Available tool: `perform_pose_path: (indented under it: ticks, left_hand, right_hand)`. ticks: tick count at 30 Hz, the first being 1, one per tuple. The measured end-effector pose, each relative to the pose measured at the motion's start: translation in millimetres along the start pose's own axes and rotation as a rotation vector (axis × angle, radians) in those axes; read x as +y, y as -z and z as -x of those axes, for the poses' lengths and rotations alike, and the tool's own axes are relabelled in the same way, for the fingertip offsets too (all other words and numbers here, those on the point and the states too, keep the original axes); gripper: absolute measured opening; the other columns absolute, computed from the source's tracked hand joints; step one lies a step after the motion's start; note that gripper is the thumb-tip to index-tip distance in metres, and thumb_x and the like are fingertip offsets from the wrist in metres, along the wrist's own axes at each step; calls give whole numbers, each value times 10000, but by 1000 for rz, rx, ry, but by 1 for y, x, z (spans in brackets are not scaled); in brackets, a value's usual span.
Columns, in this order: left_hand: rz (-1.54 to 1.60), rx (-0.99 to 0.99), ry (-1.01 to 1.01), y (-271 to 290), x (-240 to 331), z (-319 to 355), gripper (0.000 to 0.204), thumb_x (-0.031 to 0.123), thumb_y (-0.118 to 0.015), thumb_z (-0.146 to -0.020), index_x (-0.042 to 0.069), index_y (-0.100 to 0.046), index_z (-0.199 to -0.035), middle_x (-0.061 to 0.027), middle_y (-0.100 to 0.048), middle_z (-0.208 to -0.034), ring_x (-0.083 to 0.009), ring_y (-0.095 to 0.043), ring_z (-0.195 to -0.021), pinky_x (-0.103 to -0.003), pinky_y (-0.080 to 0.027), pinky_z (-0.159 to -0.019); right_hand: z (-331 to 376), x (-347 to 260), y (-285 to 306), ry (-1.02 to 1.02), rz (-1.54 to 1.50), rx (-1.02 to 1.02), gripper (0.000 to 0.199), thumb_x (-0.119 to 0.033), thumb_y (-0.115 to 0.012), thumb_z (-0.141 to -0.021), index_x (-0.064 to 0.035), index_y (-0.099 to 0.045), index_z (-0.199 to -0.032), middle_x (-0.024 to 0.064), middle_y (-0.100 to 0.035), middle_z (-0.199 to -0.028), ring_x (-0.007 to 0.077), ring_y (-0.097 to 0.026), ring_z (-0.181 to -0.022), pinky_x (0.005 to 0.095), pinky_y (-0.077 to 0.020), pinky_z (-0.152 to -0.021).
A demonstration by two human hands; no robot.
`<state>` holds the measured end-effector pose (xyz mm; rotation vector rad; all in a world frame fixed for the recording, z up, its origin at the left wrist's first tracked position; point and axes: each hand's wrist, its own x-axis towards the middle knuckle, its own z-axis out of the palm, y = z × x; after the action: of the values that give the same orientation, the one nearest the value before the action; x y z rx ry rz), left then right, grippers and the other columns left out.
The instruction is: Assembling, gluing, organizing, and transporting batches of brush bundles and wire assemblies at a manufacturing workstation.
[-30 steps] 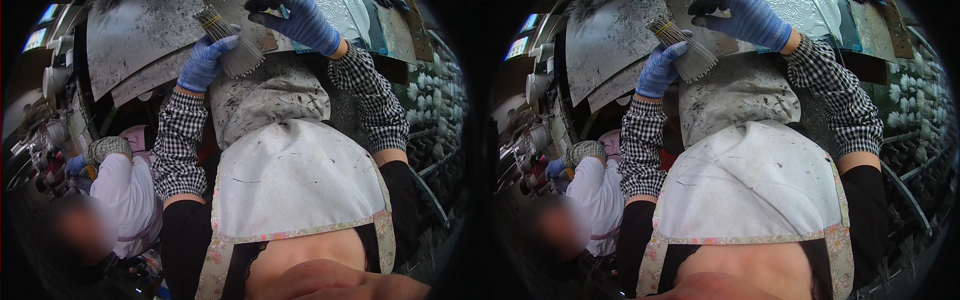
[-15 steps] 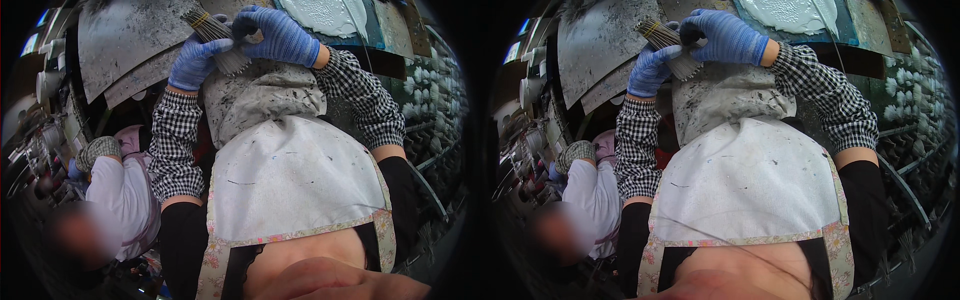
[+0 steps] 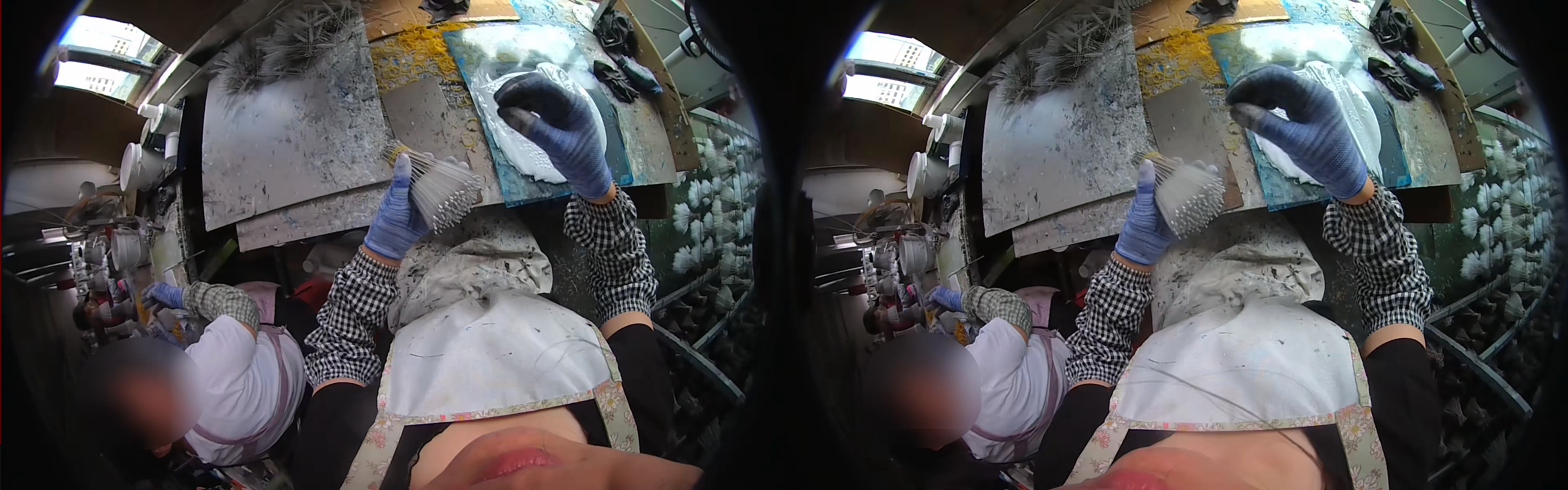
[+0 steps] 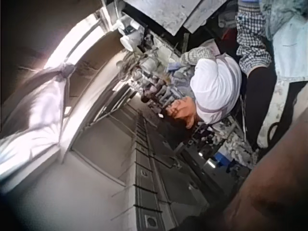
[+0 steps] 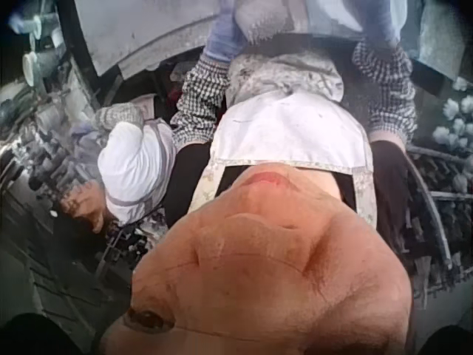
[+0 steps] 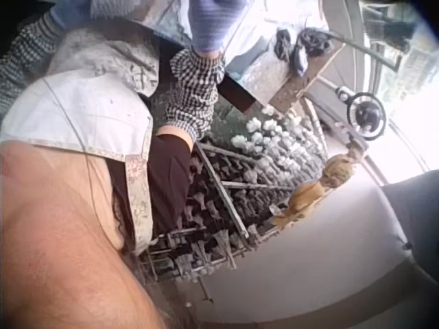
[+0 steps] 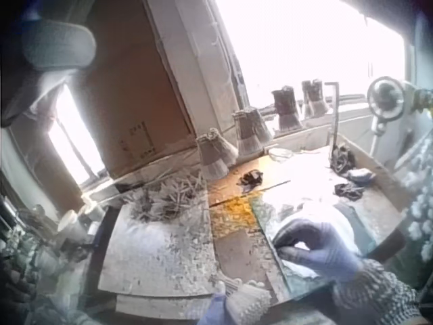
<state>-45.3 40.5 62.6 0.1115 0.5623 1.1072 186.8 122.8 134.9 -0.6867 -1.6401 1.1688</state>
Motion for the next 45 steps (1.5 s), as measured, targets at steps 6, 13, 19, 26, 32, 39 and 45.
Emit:
perform_pose_path:
  ticks: [6,13,19,26,32,39,45]
  left_hand:
    - [528,-85,193,46,-51,-37,652,571,-435,-954,-11,-527,-1233,-198,-598,-1222,-313,-600,-1112,-397,-529,-946]
    - [214,70,184,25,-21,-38,570,452,-537,-933,-14,-506,-1259,-162,-596,-1210,-257,-571,-1159,-385,-520,-955]
    - [-125,5,-123,12,27,-44,489,311,-648,-906,-5,-511,-1253,-144,-581,-1250,-260,-574,-1167,-398,-465,-1031]
    - [-603,30,-562,12,92,-48,470,117,-704,-881,28,-458,-1271,-63,-671,-1024,-146,-605,-1001,-308,-478,-926]
    - [-738,172,-709,9,161,-76,430,186,-694,-902,31,-474,-1238,-69,-648,-1012,-129,-602,-947,-281,-487,-869]
    - [-979,160,-921,11,243,-128,366,243,-672,-922,30,-526,-1182,-60,-622,-1043,-134,-582,-941,-279,-474,-868]
    - [-1172,410,-1154,29,316,-171,374,235,-689,-907,15,-537,-1168,-66,-612,-1073,-143,-565,-939,-262,-452,-876]
  right_hand:
    - [-23,-21,7,119,263,9,161,-48,-700,-857,-37,-675,-1015,33,-671,-938,99,-621,-855,255,-510,-790]
    - [-65,5,-14,12,300,-176,170,2,-731,-800,-38,-663,-951,49,-644,-938,150,-616,-908,295,-506,-787]
    - [-106,24,-38,156,294,-318,168,-35,-744,-788,-45,-660,-933,72,-640,-899,220,-642,-840,314,-512,-759]
    - [-139,30,-68,149,383,-427,173,-126,-726,-803,-82,-674,-962,89,-639,-895,237,-650,-819,329,-528,-731]
    - [-219,58,-111,364,690,-356,313,-200,-702,-814,-95,-631,-1101,136,-624,-1015,323,-621,-969,407,-516,-821]
    - [-347,110,-143,505,1270,-75,364,-165,-620,-829,-80,-610,-1184,139,-615,-1179,333,-588,-1091,462,-454,-955]
    - [-368,102,-149,146,1371,-295,326,-141,-602,-840,-110,-630,-1163,142,-640,-1139,326,-585,-1120,475,-438,-957]
